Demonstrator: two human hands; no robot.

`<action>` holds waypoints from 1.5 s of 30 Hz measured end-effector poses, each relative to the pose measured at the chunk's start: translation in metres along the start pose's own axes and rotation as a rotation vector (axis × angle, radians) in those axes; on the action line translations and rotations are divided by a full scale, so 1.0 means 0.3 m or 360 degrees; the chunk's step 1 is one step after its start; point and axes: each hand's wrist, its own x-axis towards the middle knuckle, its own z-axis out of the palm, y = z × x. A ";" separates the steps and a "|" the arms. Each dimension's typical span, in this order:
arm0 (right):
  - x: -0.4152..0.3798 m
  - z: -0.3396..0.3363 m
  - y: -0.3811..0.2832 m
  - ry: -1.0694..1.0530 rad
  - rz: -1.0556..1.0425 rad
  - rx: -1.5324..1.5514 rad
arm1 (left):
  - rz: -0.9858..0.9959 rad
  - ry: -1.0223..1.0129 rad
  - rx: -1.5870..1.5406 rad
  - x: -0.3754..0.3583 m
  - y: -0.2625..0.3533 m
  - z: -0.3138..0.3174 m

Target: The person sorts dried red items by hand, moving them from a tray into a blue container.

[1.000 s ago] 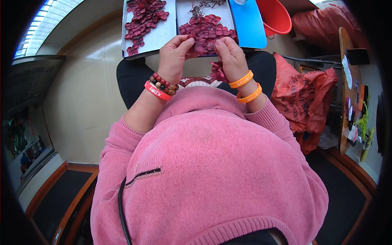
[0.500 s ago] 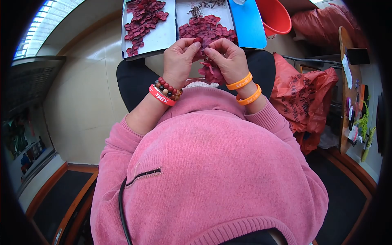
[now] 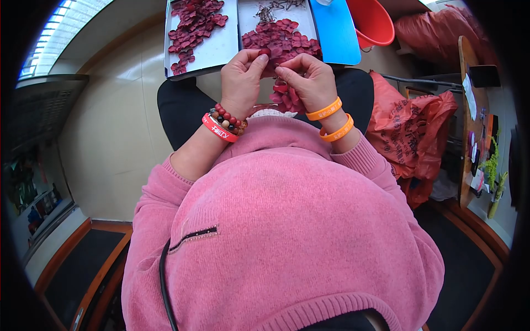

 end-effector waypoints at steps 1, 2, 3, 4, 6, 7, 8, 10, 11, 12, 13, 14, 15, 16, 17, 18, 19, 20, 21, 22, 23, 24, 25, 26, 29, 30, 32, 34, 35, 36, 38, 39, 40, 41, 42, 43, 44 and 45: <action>0.001 0.005 -0.002 0.0026 -0.0028 0.0023 | 0.0008 0.0018 0.0016 0.000 0.002 0.003; 0.002 0.006 -0.003 0.0033 -0.0026 0.0016 | 0.0016 0.0036 0.0031 0.000 0.003 0.006; 0.005 0.007 -0.003 0.0040 -0.0024 0.0009 | 0.0034 0.0040 0.0037 0.000 0.002 0.008; 0.005 0.008 -0.004 0.0046 -0.0022 0.0002 | 0.0051 0.0045 0.0042 0.000 -0.002 0.010; 0.002 0.011 -0.016 0.0073 -0.0093 -0.0148 | 0.0130 0.0071 0.0126 0.001 -0.012 0.013; -0.001 0.012 -0.022 0.0086 -0.0129 -0.0224 | 0.0194 0.0093 0.0205 0.003 -0.017 0.012; -0.003 0.014 -0.027 0.0087 -0.0130 -0.0229 | 0.0257 0.0117 0.0285 0.003 -0.020 0.012; -0.006 0.016 -0.033 0.0090 -0.0134 -0.0238 | 0.0358 0.0153 0.0434 0.001 -0.018 0.013; -0.004 0.016 -0.032 0.0091 -0.0163 -0.0276 | 0.0407 0.0170 0.0508 -0.001 -0.018 0.015; 0.000 0.017 -0.031 0.0093 -0.0193 -0.0313 | 0.0400 0.0151 0.0549 -0.007 -0.013 0.019; 0.004 0.018 -0.029 0.0096 -0.0222 -0.0351 | 0.0393 0.0131 0.0590 -0.016 -0.004 0.025; 0.007 0.019 -0.029 0.0128 -0.0231 -0.0386 | 0.0387 0.0112 0.0632 -0.022 0.001 0.029; 0.011 0.020 -0.030 0.0159 -0.0241 -0.0421 | 0.0393 0.0094 0.0633 -0.024 0.001 0.029; 0.015 0.023 -0.030 0.0188 -0.0251 -0.0456 | 0.0399 0.0079 0.0636 -0.026 0.000 0.028; 0.018 0.028 -0.027 0.0207 -0.0249 -0.0435 | 0.0405 0.0064 0.0639 -0.027 -0.002 0.027; 0.019 0.032 -0.022 0.0226 -0.0244 -0.0414 | 0.0429 0.0064 0.0636 -0.026 -0.006 0.025; 0.019 0.034 -0.017 0.0247 -0.0238 -0.0395 | 0.0451 0.0062 0.0632 -0.023 -0.011 0.023; 0.019 0.033 -0.013 0.0250 -0.0232 -0.0404 | 0.0473 0.0059 0.0628 -0.022 -0.014 0.023; 0.020 0.032 -0.011 0.0254 -0.0227 -0.0414 | 0.0462 0.0057 0.0624 -0.023 -0.014 0.024; 0.021 0.031 -0.009 0.0257 -0.0223 -0.0423 | 0.0452 0.0055 0.0621 -0.025 -0.011 0.026; 0.023 0.030 -0.006 0.0260 -0.0220 -0.0432 | 0.0442 0.0053 0.0617 -0.028 -0.008 0.029; 0.024 0.029 -0.002 0.0263 -0.0218 -0.0442 | 0.0416 0.0049 0.0602 -0.030 -0.002 0.034; 0.024 0.028 0.001 0.0264 -0.0215 -0.0452 | 0.0389 0.0046 0.0587 -0.035 0.004 0.039; 0.023 0.027 0.003 0.0254 -0.0215 -0.0426 | 0.0362 0.0044 0.0573 -0.039 0.007 0.042; 0.021 0.026 0.006 0.0202 -0.0213 -0.0370 | 0.0777 -0.0043 0.0911 -0.048 0.007 0.034; 0.021 0.023 0.005 0.0173 -0.0211 -0.0365 | 0.0904 -0.0093 0.0953 -0.043 0.006 0.027; 0.021 0.012 0.002 0.0098 -0.0110 -0.0188 | 0.1161 -0.0194 0.1035 -0.030 0.003 0.012; 0.026 -0.003 -0.004 0.0002 0.0088 0.0153 | 0.1253 -0.0226 0.1031 -0.029 0.005 0.008; 0.025 -0.002 -0.007 0.0002 0.0093 0.0221 | 0.1296 -0.0240 0.1030 -0.030 0.006 0.006; 0.020 0.001 -0.011 0.0002 0.0100 0.0290 | 0.1392 -0.0269 0.1014 -0.026 0.006 0.005; 0.016 -0.001 -0.013 -0.0003 0.0115 0.0379 | 0.1581 -0.0327 0.0975 -0.013 0.005 0.007; 0.018 -0.003 -0.013 -0.0013 0.0119 0.0403 | 0.1608 -0.0327 0.0999 -0.010 0.002 0.003; 0.021 -0.004 -0.013 -0.0024 0.0121 0.0429 | 0.1635 -0.0328 0.1025 -0.008 -0.002 -0.003; 0.027 -0.012 -0.008 -0.0093 0.0101 0.0352 | 0.1663 -0.0332 0.1050 -0.005 -0.005 -0.007; 0.033 -0.027 0.002 -0.0158 0.0080 0.0273 | 0.1621 -0.0338 0.1072 -0.007 -0.007 -0.006; 0.035 -0.036 0.011 -0.0222 0.0064 0.0194 | 0.1574 -0.0345 0.1092 -0.017 -0.011 -0.005; 0.033 -0.038 0.019 -0.0210 0.0060 0.0193 | 0.1524 -0.0348 0.1111 -0.026 -0.017 -0.004; 0.032 -0.036 0.024 -0.0203 0.0055 0.0191 | 0.1551 -0.0362 0.1144 -0.029 -0.022 -0.005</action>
